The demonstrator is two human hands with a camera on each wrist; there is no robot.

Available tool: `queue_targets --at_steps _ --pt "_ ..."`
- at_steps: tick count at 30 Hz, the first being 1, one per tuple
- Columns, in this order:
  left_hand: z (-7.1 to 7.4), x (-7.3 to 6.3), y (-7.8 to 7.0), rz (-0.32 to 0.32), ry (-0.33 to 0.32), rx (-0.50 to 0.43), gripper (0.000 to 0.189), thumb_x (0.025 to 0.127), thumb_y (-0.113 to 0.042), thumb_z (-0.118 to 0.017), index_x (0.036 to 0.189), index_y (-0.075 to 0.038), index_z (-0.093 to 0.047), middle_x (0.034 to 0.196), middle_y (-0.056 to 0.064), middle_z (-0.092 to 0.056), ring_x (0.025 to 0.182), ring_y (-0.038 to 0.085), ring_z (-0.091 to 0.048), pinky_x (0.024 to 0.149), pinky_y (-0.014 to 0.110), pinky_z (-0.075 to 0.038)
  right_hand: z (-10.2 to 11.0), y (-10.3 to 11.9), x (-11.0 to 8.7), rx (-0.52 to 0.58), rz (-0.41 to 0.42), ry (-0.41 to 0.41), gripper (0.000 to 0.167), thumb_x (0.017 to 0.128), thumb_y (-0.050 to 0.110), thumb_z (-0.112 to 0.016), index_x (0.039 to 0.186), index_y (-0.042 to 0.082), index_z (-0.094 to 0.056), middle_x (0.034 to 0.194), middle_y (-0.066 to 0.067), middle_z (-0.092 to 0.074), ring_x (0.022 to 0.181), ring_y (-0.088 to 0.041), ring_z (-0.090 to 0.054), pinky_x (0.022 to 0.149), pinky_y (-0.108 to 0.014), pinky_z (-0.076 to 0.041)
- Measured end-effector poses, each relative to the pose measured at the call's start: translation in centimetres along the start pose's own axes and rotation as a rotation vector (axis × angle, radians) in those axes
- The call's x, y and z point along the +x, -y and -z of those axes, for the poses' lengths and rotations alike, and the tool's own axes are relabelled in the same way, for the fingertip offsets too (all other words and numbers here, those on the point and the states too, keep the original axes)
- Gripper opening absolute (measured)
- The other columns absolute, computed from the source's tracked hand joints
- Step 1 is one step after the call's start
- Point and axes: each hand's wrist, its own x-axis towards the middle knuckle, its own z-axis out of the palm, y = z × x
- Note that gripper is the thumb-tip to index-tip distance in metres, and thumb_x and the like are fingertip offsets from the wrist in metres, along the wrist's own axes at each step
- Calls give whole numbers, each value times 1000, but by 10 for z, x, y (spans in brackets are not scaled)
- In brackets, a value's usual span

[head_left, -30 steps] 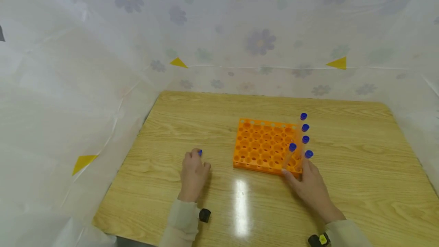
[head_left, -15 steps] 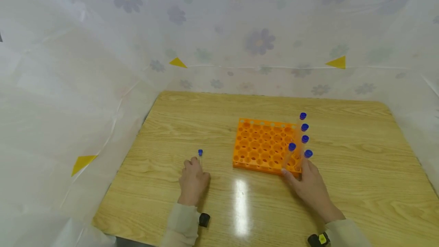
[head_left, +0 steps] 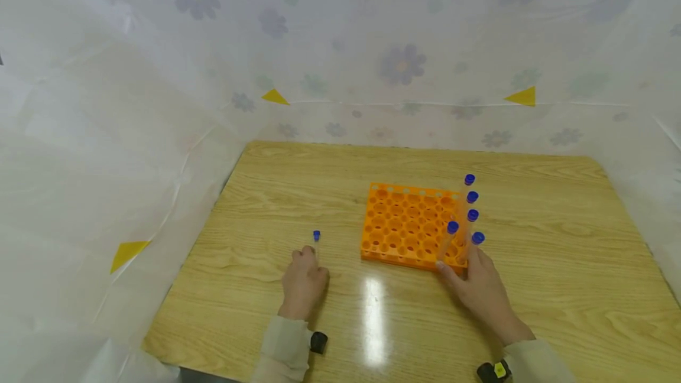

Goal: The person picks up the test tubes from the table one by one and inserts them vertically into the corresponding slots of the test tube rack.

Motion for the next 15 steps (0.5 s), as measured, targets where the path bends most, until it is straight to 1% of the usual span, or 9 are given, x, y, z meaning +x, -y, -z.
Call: queue_targets --at_steps 4,7,10,12,15 --pt "0 0 -2 -12 6 -41 38 87 -10 -62 122 4 -60 106 22 -63 74 27 -61 59 43 -53 0 0 0 1 0 -1 99 96 62 -50 159 12 8 156 -35 -22 140 -57 -24 110 -72 -22" --pt "-1 0 -3 -14 19 -87 36 90 -11 -62 123 3 -61 107 20 -65 81 27 -64 66 42 -55 0 0 0 0 -1 0 99 96 62 -50 159 12 8 157 -35 -22 140 -58 -24 110 -72 -22" --pt "-1 1 -2 -18 33 -139 35 92 -12 -60 124 3 -61 110 18 -65 90 28 -65 75 43 -56 0 0 0 0 2 -2 99 96 62 -50 159 13 8 157 -34 -22 140 -57 -24 110 -72 -22" --pt "-1 1 -2 -34 32 -172 33 93 -10 -59 123 3 -62 110 17 -65 95 28 -64 79 44 -56 0 0 0 0 7 -6 99 96 61 -51 159 12 8 157 -34 -22 140 -57 -24 110 -71 -22" --pt "-1 1 -4 -49 21 -221 32 93 -9 -60 123 4 -61 110 16 -64 97 26 -62 83 43 -55 -1 0 0 -3 11 -10 99 96 60 -51 159 11 8 157 -35 -23 140 -57 -25 110 -71 -22"
